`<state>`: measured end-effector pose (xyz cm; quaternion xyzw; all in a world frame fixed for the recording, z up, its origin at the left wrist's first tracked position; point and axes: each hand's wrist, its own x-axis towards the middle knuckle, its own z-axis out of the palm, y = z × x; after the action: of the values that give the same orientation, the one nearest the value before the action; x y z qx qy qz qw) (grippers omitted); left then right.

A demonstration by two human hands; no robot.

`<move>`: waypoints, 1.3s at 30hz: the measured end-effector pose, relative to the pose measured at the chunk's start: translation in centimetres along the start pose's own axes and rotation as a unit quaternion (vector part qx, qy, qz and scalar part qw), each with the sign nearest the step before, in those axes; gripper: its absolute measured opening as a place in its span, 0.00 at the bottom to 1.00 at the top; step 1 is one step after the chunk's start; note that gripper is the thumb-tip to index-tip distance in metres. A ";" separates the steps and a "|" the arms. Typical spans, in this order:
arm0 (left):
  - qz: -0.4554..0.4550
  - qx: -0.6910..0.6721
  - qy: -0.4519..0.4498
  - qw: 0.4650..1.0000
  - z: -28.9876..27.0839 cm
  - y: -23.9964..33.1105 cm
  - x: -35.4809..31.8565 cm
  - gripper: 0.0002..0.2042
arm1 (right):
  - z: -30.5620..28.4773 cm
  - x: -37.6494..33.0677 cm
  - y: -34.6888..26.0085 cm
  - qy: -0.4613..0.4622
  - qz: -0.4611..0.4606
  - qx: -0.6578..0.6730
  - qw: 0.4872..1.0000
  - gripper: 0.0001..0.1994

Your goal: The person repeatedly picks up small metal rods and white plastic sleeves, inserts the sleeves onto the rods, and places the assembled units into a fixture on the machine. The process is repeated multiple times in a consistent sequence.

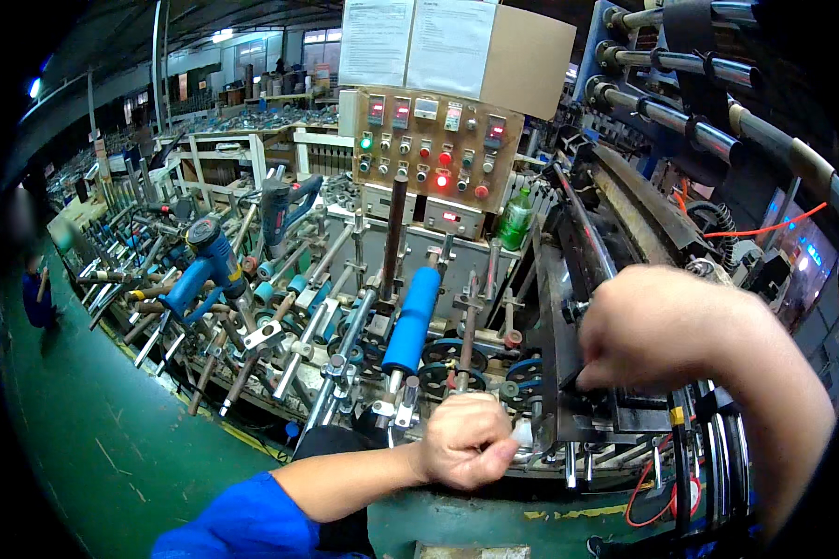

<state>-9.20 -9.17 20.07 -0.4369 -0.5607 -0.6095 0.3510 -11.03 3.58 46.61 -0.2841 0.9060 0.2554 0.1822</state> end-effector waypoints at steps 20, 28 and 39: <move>0.006 -0.014 0.001 1.000 -1.3 0.6 0.0 0.05 | 1.8 1.5 -3.5 -0.003 -0.166 0.117 0.979 0.21; 0.027 -0.056 -0.023 0.998 -1.3 1.1 0.3 0.05 | 1.7 1.4 -3.6 -0.079 -0.171 0.142 0.972 0.15; -0.032 -0.026 -0.098 0.994 -1.2 1.3 0.4 0.13 | 2.8 2.1 -4.3 -0.142 -0.144 0.039 0.979 0.19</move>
<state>-8.35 -10.48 20.93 -0.4850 -0.5903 -0.5889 0.2636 -9.54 1.22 41.81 -0.3647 0.8300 0.2285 0.3547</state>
